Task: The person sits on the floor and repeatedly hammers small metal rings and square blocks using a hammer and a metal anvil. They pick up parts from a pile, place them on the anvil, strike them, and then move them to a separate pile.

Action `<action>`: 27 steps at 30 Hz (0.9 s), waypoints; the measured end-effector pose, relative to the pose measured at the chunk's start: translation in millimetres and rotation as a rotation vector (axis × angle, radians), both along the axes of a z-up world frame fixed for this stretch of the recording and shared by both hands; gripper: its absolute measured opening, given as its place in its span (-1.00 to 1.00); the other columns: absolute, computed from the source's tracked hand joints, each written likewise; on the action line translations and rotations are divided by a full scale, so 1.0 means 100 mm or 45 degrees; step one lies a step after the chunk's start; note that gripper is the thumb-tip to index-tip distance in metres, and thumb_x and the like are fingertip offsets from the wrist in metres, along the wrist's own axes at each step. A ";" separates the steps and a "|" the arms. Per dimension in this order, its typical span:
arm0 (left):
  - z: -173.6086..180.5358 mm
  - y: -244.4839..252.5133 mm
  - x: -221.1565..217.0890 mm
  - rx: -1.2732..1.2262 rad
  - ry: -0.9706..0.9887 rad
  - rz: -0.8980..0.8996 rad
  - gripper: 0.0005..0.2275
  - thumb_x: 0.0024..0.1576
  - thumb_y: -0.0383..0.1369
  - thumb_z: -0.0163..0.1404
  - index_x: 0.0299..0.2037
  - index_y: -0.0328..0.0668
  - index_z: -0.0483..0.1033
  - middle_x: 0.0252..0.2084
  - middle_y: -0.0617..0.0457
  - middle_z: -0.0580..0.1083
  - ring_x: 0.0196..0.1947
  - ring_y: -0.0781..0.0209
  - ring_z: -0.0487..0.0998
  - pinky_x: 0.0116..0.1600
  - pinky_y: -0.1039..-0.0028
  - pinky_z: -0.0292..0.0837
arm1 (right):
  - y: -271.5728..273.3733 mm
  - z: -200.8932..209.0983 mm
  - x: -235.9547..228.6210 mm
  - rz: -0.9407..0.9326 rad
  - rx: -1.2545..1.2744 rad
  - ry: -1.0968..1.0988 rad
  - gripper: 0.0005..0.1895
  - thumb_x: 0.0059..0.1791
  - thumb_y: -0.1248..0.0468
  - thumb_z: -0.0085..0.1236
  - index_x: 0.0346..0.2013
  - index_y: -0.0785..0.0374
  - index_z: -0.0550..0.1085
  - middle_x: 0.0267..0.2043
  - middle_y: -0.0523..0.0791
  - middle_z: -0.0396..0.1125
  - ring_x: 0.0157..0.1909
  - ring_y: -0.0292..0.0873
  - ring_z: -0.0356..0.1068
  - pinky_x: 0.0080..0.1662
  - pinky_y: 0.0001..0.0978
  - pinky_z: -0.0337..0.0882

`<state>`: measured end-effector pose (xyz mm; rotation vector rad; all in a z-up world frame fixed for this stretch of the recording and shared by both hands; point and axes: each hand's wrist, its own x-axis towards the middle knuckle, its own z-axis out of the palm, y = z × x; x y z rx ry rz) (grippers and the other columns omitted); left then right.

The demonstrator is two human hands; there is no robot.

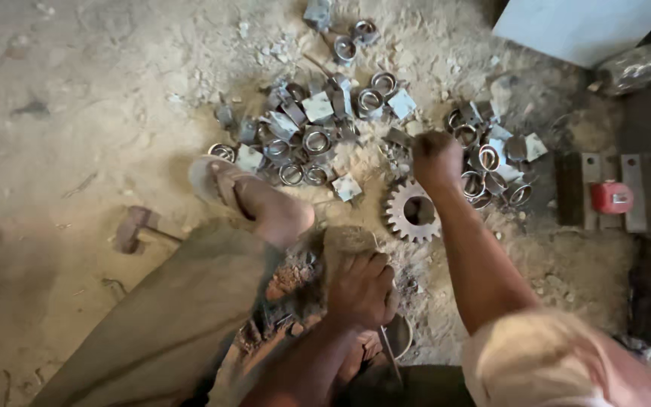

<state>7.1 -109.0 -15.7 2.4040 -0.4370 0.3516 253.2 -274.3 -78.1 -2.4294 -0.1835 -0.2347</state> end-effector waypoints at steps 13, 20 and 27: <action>0.04 0.09 0.00 -0.291 -0.075 0.094 -0.62 0.22 -0.07 0.01 0.04 -0.21 0.54 0.11 -0.14 0.50 0.20 -0.14 0.42 0.32 0.05 0.22 | -0.27 1.05 -2.03 -0.516 1.677 0.814 -0.88 0.05 0.32 0.20 -0.18 0.33 0.51 -0.28 -0.09 0.41 -0.33 -0.23 0.37 -0.28 -0.37 0.40; 0.18 0.57 -0.07 -1.207 0.767 0.233 -0.49 0.22 -0.01 -0.08 0.22 -0.24 0.42 0.13 -0.16 0.50 0.16 -0.09 0.49 0.25 0.17 0.38 | 0.17 0.67 -2.49 -0.497 1.815 0.798 -0.92 -0.05 0.38 0.24 -0.29 0.35 0.58 -0.42 -0.05 0.42 -0.48 -0.21 0.34 -0.43 -0.36 0.37; 0.19 0.70 -0.28 -0.879 0.622 0.314 -0.47 0.19 -0.10 0.00 0.26 -0.36 0.40 0.29 -0.16 0.42 0.30 -0.01 0.37 0.35 0.23 0.22 | 0.47 0.72 -2.76 -0.051 1.586 0.903 -0.79 0.05 0.26 0.29 -0.31 0.39 0.54 -0.40 -0.03 0.41 -0.42 -0.21 0.34 -0.34 -0.32 0.34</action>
